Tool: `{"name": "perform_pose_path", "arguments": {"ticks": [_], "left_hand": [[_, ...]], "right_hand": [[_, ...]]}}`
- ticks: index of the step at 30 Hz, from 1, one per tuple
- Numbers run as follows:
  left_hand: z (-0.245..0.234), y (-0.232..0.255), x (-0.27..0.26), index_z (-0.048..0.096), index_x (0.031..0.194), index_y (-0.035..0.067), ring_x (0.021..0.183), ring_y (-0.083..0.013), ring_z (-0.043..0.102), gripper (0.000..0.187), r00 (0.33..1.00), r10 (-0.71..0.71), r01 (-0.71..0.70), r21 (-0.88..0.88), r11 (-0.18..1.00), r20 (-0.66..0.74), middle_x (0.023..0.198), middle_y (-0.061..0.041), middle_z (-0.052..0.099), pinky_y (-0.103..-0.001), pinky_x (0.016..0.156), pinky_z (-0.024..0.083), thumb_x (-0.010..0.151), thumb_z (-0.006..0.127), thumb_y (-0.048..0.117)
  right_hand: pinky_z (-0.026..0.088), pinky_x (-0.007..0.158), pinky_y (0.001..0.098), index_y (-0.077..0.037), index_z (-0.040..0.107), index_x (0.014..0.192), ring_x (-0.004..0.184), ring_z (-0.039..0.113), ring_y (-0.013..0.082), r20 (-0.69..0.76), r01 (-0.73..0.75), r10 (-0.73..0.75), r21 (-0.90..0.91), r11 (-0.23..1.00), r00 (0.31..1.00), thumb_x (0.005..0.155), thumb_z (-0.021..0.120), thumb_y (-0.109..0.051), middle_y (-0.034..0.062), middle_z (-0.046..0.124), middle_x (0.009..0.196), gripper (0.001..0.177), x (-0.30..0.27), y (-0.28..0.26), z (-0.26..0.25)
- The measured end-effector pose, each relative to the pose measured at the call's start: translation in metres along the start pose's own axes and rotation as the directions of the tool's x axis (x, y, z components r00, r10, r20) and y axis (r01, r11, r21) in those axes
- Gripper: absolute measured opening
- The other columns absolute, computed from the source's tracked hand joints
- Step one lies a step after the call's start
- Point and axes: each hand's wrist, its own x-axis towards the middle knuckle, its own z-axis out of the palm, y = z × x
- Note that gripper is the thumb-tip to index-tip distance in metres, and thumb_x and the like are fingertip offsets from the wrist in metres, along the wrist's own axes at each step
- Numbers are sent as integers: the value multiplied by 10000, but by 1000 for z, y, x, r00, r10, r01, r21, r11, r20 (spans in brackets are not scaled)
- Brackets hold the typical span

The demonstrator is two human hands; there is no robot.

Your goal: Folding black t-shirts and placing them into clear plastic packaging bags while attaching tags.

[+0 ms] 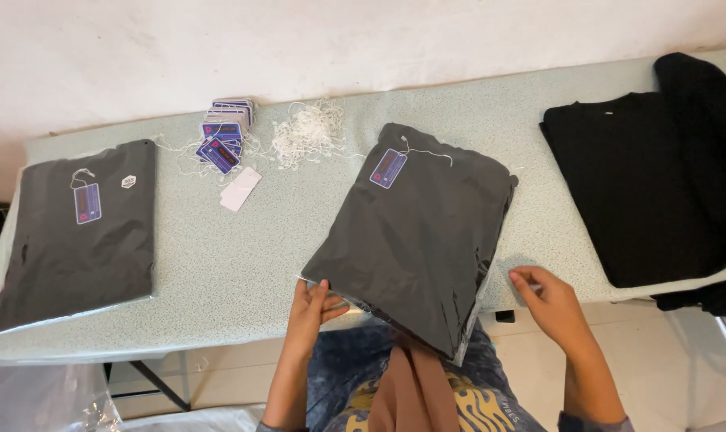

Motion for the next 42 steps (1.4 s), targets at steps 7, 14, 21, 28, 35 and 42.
{"name": "perform_pose_path", "arguments": {"ticks": [7,14,21,28,35,42], "left_hand": [[-17,-63,45,159,1571,51,950,-393,751,610,980,194,-184,-143,972,52,1130,-220,656,-492,844,642,1082,472,239],[-20,-71,58,126,1556,-14,903,-334,767,616,968,250,-245,-135,960,24,1122,-235,707,-435,812,658,1086,471,188],[-34,3,20,223,1600,-38,1060,-268,678,603,907,414,-396,186,899,-69,1247,-210,692,-421,934,585,1106,463,210],[-38,52,-28,316,1622,193,966,-173,673,585,870,488,-439,338,833,-72,1034,-82,719,-279,878,463,1057,402,318],[-54,2,-5,448,1295,101,914,-132,594,268,787,614,-598,182,781,-51,1016,-37,593,-304,818,529,1090,426,273],[-23,-56,17,496,1151,191,618,-53,476,90,900,393,-433,-284,855,-189,701,74,410,-245,633,481,1081,513,245]], "right_hand": [[450,1047,555,-79,663,1352,1255,593,433,-113,353,-347,41,935,931,1112,526,-401,220,683,1289,424,136,-119,-21],[387,1137,524,-143,581,1457,1351,541,374,96,369,-357,-210,905,929,1064,464,-557,153,629,1406,583,343,-160,89],[382,1138,530,-30,678,1321,1370,507,456,186,298,-336,206,932,923,1007,644,-470,274,604,1402,541,196,-246,26],[451,822,223,-131,653,1056,903,583,98,22,401,-542,649,647,840,1061,611,-277,-34,636,965,152,217,-181,-29],[506,939,235,-103,669,1125,998,620,104,-73,489,-659,731,475,749,1025,661,-315,-23,646,1046,235,212,-164,-38],[460,926,352,-133,690,1261,1057,603,188,-42,612,-611,89,785,790,1041,611,-341,18,696,1205,312,218,-220,-20]]}}
